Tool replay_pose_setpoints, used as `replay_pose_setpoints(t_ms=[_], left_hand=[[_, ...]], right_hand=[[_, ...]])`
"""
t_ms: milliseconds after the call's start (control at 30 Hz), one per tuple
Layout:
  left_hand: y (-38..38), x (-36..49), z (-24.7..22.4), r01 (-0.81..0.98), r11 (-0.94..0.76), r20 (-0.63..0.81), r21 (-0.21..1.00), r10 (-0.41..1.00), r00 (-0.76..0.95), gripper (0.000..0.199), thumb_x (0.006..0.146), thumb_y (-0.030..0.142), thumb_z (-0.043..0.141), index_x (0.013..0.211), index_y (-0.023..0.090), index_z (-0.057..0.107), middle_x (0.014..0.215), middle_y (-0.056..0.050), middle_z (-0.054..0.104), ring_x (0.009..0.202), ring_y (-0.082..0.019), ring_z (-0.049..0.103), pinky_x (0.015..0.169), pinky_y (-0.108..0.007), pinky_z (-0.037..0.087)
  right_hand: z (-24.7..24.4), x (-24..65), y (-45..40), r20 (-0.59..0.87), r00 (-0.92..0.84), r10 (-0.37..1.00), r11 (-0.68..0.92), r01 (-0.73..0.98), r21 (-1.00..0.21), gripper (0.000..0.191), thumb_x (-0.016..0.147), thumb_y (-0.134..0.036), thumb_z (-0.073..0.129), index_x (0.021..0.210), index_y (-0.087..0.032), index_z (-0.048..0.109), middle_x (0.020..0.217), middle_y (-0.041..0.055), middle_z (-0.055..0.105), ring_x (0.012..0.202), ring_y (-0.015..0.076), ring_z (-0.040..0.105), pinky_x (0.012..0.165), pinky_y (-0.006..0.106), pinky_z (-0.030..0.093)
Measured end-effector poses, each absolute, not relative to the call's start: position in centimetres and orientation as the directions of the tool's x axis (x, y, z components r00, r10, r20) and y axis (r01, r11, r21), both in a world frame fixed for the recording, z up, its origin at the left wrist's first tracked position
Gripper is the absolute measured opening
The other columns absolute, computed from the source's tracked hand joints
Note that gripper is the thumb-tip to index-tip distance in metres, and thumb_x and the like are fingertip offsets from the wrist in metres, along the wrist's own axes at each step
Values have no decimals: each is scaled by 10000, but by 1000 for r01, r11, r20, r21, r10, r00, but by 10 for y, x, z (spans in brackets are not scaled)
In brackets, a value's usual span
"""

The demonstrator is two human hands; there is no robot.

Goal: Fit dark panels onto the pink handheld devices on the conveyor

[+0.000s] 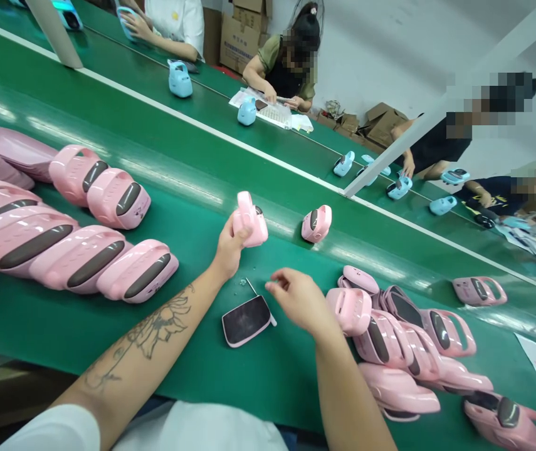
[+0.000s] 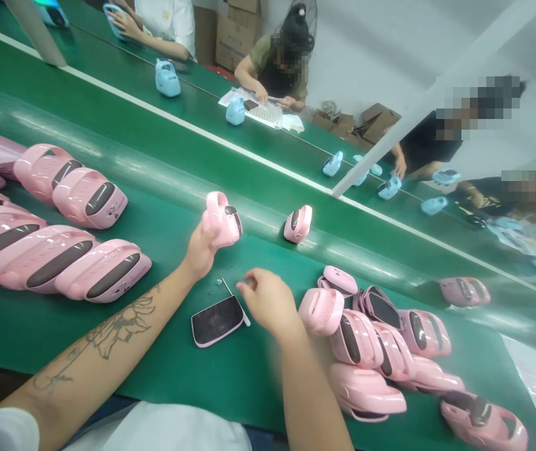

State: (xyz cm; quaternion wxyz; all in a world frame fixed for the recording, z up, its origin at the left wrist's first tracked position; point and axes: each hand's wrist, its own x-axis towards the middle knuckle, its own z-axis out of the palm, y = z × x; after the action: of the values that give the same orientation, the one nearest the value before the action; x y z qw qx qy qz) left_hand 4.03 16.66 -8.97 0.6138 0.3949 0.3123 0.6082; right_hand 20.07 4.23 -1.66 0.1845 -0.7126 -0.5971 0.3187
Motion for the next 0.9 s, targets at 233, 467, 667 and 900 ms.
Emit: replay_pose_setpoints(t_ms=[233, 467, 667, 900], left_hand=[[166, 38, -85, -629, 52, 13, 776, 995, 99, 759, 777, 668, 826, 1341, 196, 638, 1123, -113, 768, 983, -289, 755, 754, -375, 626], [165, 40, -88, -610, 49, 8, 791, 996, 92, 725, 775, 631, 838, 1322, 197, 644, 1184, -118, 762, 1054, -303, 741, 777, -374, 627], [165, 41, -88, -617, 58, -8, 785, 996, 83, 724, 764, 613, 846, 1321, 200, 642, 1207, -118, 759, 1054, -303, 740, 780, -374, 628], [165, 38, -83, -628, 56, 29, 776, 992, 124, 714, 811, 660, 778, 1332, 191, 646, 1153, -119, 770, 1040, -313, 751, 804, -401, 631]], right_hand=[[-49, 191, 19, -329, 45, 943, -252, 745, -618, 54, 924, -256, 665, 910, -260, 717, 879, -3, 788, 765, 181, 679, 683, 289, 410], [-49, 189, 16, -313, 44, 949, -242, 740, -628, 70, 886, -208, 612, 878, -260, 658, 830, -25, 749, 739, 172, 646, 665, 273, 384], [-40, 188, 8, -283, 88, 955, -251, 749, -613, 54, 910, -249, 556, 865, -272, 576, 661, -59, 622, 588, 165, 524, 600, 288, 306], [-23, 224, 26, -173, 401, 900, -381, 527, -760, 91, 832, -340, 638, 807, -275, 579, 663, -46, 663, 583, 186, 577, 569, 295, 401]])
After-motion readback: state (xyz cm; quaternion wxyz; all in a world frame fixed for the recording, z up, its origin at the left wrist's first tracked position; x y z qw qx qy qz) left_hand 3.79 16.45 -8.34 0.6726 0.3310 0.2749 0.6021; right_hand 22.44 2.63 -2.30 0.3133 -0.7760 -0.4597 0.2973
